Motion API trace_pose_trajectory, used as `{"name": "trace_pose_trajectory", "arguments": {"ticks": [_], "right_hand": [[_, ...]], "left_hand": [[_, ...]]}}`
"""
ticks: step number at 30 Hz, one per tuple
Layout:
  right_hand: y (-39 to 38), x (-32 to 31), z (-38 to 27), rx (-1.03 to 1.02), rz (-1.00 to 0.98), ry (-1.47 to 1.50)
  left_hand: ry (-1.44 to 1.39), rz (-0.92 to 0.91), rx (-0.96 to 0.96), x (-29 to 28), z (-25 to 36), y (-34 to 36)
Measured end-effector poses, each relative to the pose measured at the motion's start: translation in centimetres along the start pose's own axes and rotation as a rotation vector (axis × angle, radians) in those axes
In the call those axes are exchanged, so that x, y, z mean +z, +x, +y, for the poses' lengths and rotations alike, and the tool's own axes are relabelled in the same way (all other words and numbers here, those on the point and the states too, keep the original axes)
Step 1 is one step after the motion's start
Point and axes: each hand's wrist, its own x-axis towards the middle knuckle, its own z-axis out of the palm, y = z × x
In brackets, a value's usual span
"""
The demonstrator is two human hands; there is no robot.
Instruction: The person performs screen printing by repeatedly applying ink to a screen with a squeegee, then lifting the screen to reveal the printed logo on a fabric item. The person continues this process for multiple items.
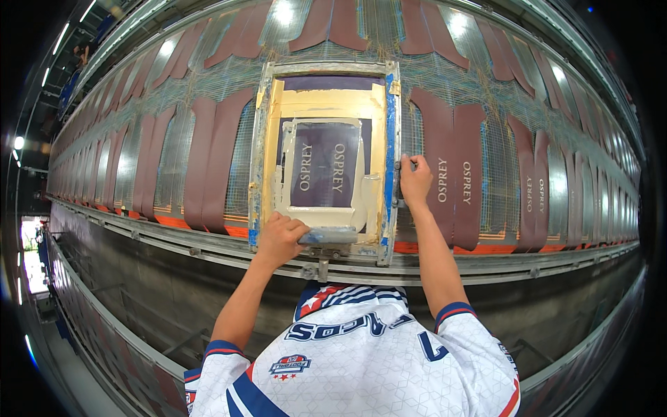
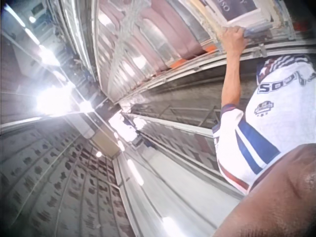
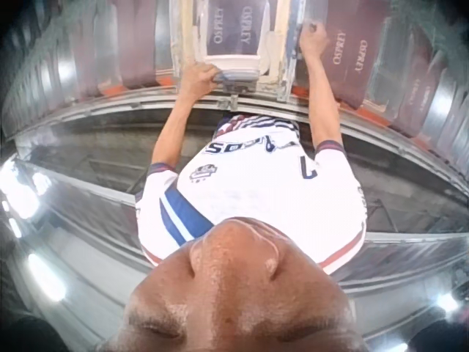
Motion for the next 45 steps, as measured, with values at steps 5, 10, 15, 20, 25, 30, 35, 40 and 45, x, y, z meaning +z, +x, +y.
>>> {"name": "trace_pose_trajectory", "arguments": {"ticks": [5,10,15,20,25,30,35,40,45], "right_hand": [[0.4,0.4,0.2,-0.033,0.025,-0.083],[0.7,0.5,0.4,0.012,-0.011,-0.178],[3.1,-0.5,-2.9,-0.151,-0.201,-0.378],[7.2,3.1,-12.7,-0.409,-0.525,0.061],[9.3,8.8,-13.8,-0.630,-0.739,-0.411],[7.4,9.7,-12.5,-0.679,-0.662,-0.436],[-0.7,6.1,-11.5,-0.701,-0.642,-0.477],[-10.7,1.2,-9.5,-0.677,-0.730,-0.407],[-7.5,1.8,-10.7,-0.711,-0.726,-0.429]], "left_hand": [[-0.061,-0.057,0.040,0.9,-1.2,-0.7],[-0.111,-0.089,0.034,0.5,-4.4,3.8],[-0.022,0.001,0.093,-1.0,-10.9,15.0],[-0.132,0.006,0.087,-3.1,-14.3,22.2],[-0.078,0.005,0.028,-2.5,-15.3,24.5],[-0.087,0.071,0.029,-1.6,-15.1,22.9],[-0.144,0.034,0.046,0.0,-11.5,15.4],[-0.101,-0.042,0.047,0.9,-5.5,4.6],[-0.083,0.012,0.086,0.4,-7.2,7.8]]}}
